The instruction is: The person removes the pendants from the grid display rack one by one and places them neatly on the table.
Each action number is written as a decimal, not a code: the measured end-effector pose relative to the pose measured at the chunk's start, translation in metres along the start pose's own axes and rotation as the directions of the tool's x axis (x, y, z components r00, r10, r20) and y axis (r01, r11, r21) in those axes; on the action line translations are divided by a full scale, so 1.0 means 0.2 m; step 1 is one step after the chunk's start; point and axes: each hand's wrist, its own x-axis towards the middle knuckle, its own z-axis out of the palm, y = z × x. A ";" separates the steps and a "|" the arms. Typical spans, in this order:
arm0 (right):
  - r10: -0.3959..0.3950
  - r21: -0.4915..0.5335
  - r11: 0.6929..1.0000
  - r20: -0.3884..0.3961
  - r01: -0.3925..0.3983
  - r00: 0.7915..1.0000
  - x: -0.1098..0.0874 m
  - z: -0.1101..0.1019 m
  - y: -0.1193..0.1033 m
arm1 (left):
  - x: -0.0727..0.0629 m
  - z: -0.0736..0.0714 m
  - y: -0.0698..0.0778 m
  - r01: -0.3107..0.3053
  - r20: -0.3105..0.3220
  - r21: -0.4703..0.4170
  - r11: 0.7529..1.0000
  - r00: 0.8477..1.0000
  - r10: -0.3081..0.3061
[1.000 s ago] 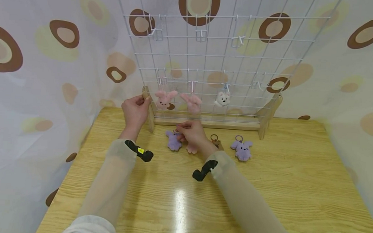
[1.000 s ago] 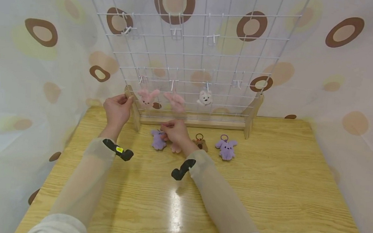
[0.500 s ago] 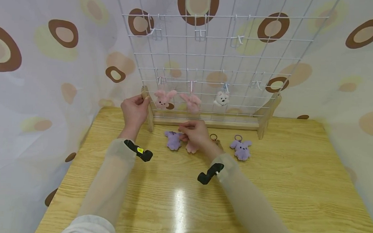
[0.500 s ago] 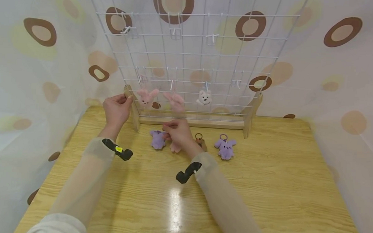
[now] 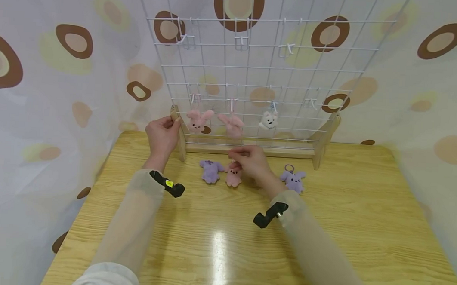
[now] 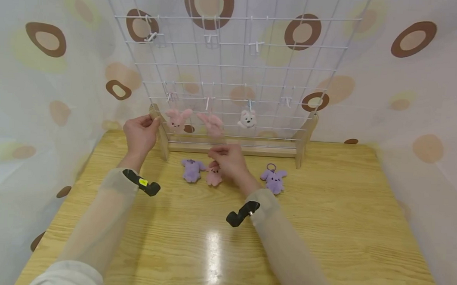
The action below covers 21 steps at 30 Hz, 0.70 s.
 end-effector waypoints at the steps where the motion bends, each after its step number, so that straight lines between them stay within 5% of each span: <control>1: -0.007 -0.002 1.000 0.001 0.007 1.000 -0.01 -0.02 0.00 | 0.00 0.00 0.00 0.002 0.002 0.000 1.000 1.000 -0.002; 21: -0.062 -0.002 0.998 -0.068 0.063 0.996 -0.13 -0.24 -0.18 | 0.00 0.00 0.00 0.022 -0.007 0.006 1.000 1.000 -0.022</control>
